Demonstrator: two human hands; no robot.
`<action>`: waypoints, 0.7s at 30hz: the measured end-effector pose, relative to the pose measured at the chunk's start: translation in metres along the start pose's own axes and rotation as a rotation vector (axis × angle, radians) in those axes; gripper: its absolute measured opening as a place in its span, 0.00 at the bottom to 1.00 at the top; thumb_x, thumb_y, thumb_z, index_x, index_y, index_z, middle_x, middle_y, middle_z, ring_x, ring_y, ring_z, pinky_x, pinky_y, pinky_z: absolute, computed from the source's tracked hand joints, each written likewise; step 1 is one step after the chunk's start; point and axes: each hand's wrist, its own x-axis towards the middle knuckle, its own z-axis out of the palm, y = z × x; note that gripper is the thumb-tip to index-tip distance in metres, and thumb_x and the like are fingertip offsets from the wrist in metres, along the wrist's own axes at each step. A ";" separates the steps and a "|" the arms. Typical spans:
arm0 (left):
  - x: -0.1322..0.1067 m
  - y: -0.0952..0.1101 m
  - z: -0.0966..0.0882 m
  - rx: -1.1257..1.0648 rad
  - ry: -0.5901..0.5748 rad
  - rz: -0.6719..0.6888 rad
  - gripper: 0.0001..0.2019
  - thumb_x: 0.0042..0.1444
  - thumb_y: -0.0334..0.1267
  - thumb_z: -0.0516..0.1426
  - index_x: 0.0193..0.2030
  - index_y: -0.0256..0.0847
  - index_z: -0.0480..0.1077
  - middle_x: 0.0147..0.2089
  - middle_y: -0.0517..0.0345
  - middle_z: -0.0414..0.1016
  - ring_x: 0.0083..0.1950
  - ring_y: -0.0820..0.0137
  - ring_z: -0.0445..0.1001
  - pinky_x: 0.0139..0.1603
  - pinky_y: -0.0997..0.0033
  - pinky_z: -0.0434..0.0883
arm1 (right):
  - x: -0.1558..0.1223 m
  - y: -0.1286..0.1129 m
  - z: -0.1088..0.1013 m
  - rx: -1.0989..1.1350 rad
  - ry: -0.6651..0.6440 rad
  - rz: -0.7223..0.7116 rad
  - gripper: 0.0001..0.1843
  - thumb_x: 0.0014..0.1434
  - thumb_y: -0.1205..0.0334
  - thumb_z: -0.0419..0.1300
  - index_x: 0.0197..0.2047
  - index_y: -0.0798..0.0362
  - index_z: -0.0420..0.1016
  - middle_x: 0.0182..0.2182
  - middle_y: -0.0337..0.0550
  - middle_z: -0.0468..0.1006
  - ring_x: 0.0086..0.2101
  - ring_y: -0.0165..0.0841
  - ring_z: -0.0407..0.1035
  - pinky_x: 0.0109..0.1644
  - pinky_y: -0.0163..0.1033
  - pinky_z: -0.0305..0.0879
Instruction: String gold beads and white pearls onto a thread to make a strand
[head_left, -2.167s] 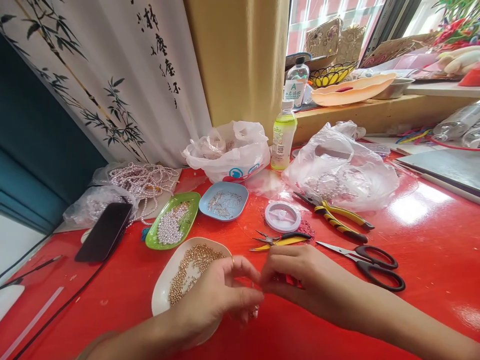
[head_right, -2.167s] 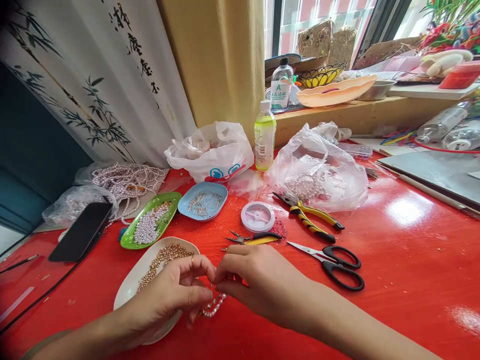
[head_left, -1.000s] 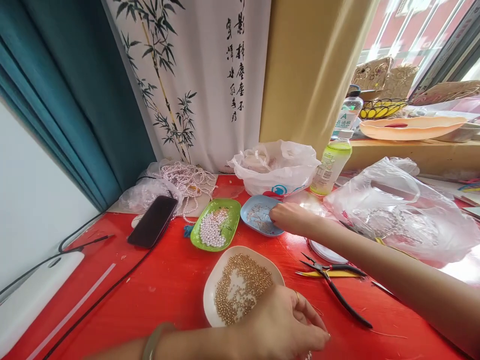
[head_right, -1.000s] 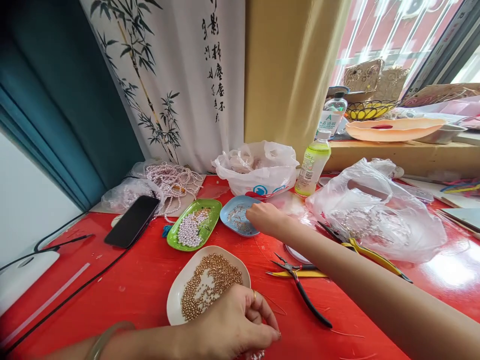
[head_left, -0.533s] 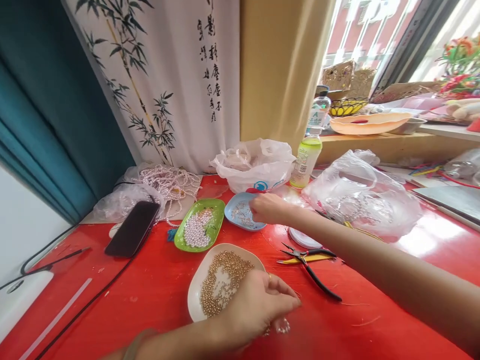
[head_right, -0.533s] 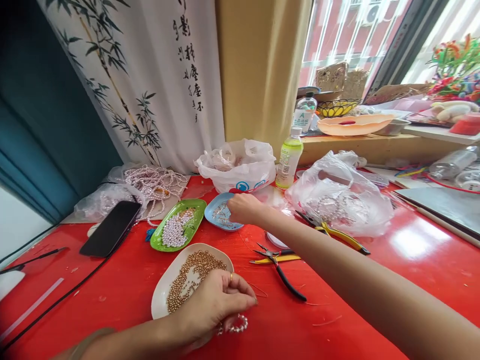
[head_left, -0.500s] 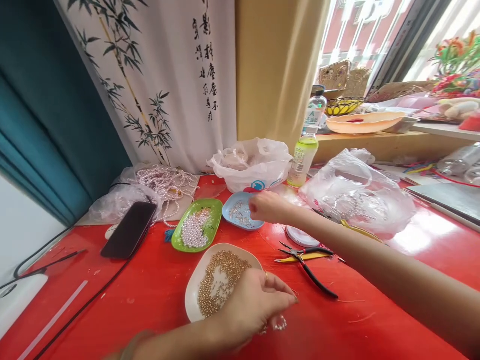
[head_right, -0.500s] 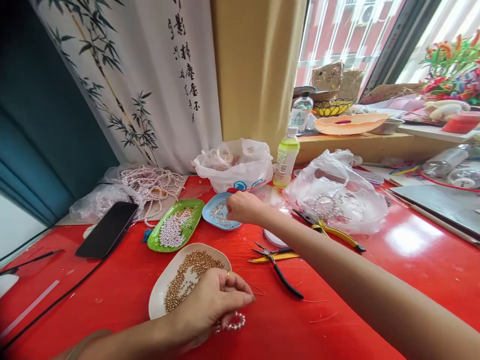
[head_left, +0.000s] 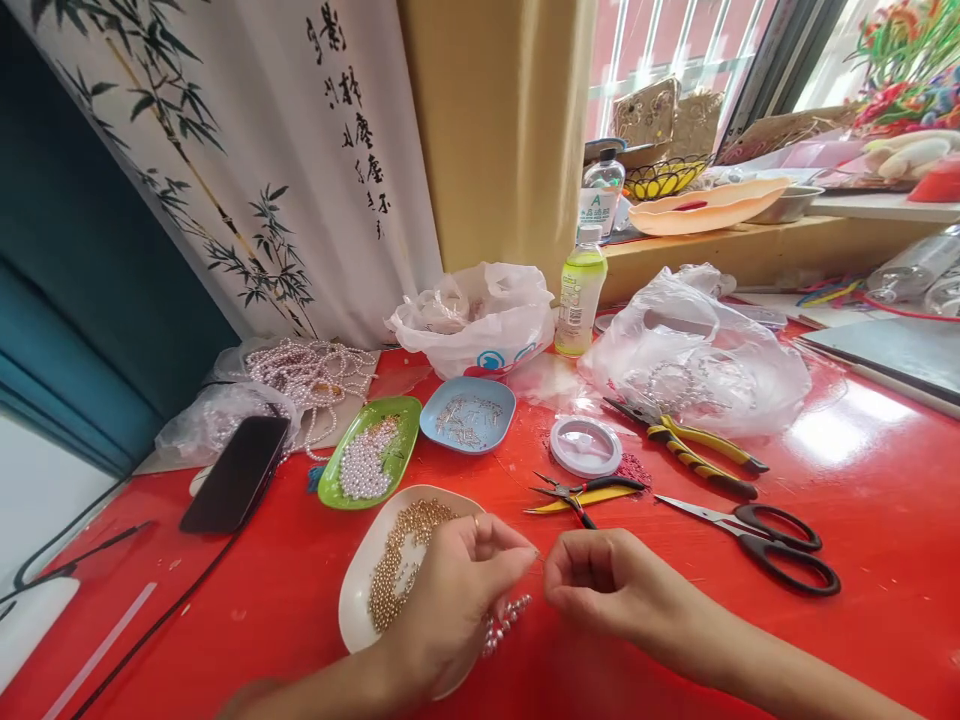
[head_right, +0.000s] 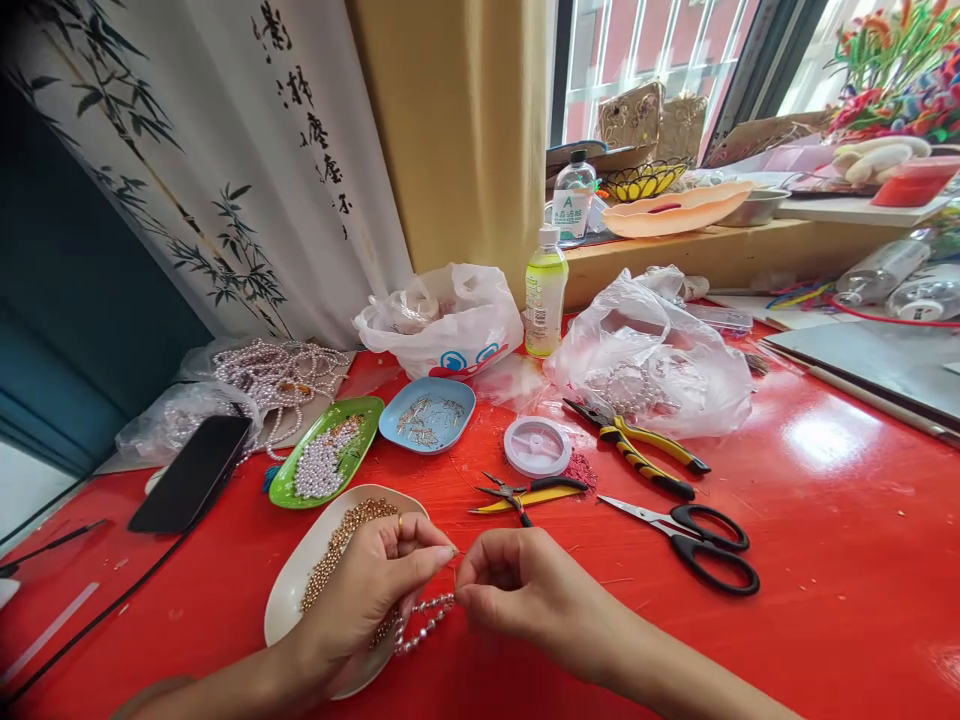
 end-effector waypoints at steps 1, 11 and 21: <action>0.000 -0.001 0.000 0.015 0.004 0.002 0.07 0.42 0.35 0.59 0.24 0.33 0.66 0.12 0.68 0.58 0.14 0.83 0.54 0.15 0.82 0.51 | 0.000 0.001 0.000 0.029 -0.008 0.001 0.08 0.51 0.62 0.55 0.24 0.57 0.63 0.17 0.32 0.62 0.19 0.21 0.55 0.23 0.27 0.52; 0.002 -0.012 -0.004 0.044 -0.031 0.009 0.08 0.42 0.37 0.60 0.24 0.33 0.68 0.14 0.66 0.61 0.15 0.83 0.54 0.15 0.82 0.51 | 0.000 0.002 0.000 0.134 0.027 0.037 0.06 0.47 0.64 0.55 0.23 0.57 0.65 0.17 0.32 0.66 0.19 0.22 0.59 0.24 0.28 0.56; 0.002 -0.010 -0.006 0.184 -0.075 0.069 0.07 0.44 0.36 0.59 0.25 0.34 0.68 0.17 0.64 0.64 0.19 0.80 0.59 0.20 0.80 0.57 | 0.000 -0.003 -0.001 0.067 0.063 0.088 0.03 0.45 0.67 0.52 0.22 0.57 0.64 0.15 0.31 0.63 0.18 0.21 0.56 0.22 0.26 0.52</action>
